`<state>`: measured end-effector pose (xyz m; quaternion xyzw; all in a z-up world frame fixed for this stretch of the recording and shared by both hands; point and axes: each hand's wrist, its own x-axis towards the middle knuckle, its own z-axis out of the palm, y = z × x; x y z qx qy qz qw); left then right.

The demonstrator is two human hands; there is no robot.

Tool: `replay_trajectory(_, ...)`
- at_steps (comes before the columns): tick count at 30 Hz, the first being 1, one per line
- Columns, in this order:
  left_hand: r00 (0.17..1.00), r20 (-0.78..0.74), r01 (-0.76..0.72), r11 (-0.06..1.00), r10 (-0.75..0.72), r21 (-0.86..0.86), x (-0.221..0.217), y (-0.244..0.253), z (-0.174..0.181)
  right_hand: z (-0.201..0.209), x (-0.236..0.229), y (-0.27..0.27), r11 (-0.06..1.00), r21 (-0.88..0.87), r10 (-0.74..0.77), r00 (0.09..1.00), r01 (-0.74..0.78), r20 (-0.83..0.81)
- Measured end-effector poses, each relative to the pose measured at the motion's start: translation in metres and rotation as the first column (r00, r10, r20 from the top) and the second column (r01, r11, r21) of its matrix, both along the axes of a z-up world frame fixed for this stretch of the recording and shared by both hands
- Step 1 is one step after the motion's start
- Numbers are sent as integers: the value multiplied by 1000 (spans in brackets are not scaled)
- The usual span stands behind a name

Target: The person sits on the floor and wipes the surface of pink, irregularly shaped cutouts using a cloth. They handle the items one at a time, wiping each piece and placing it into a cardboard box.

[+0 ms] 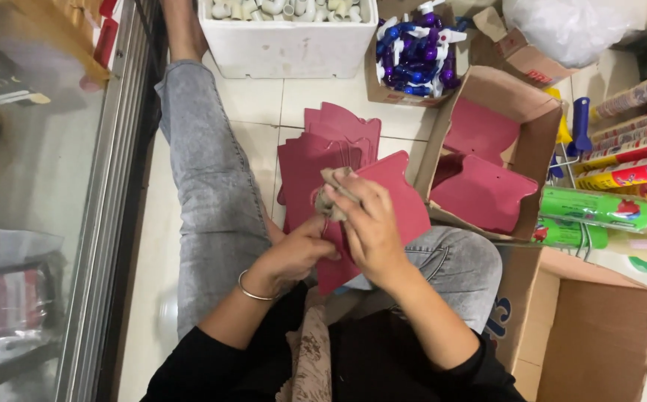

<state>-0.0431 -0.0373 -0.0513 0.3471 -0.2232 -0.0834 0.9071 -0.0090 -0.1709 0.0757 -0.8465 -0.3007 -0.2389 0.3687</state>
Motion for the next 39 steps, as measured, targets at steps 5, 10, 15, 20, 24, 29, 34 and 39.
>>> replay_trajectory(5, 983, -178, 69, 994, -53, 84, 9, 17, -4, -14, -9, 4, 996, 2, 84, 995, -84, 44)
replay_trajectory(10, 905, -418, 168, 970, -81, 177, 9, 37, -22, -5, 9, -36, 995, 56, -87, 996, 88, -17)
replay_trajectory(15, 766, -622, 277, 956, -162, 92, 25, 15, 47, -23, 5, -32, 943, 40, -332, 942, 331, 40)
replay_trajectory(20, 669, -721, 220, 975, -179, -38, 33, 20, 40, -50, -22, 9, 988, 16, -153, 977, 153, 151)
replay_trajectory(24, 748, -653, 174, 985, -122, 16, 38, 19, 136, -14, -1, -29, 983, 14, -184, 976, 184, 120)
replay_trajectory(29, 733, -670, 178, 984, -118, 21, 41, 19, 125, -5, 6, -44, 910, 18, -414, 910, 414, -14)
replay_trajectory(34, 735, -667, 146, 989, -120, -17, 42, 20, 81, -23, -50, 15, 932, 6, -363, 932, 363, -8)
replay_trajectory(39, 703, -710, 87, 996, -44, 24, 57, 34, 108, 8, -27, 20, 819, 572, 356, 828, -53, -433)
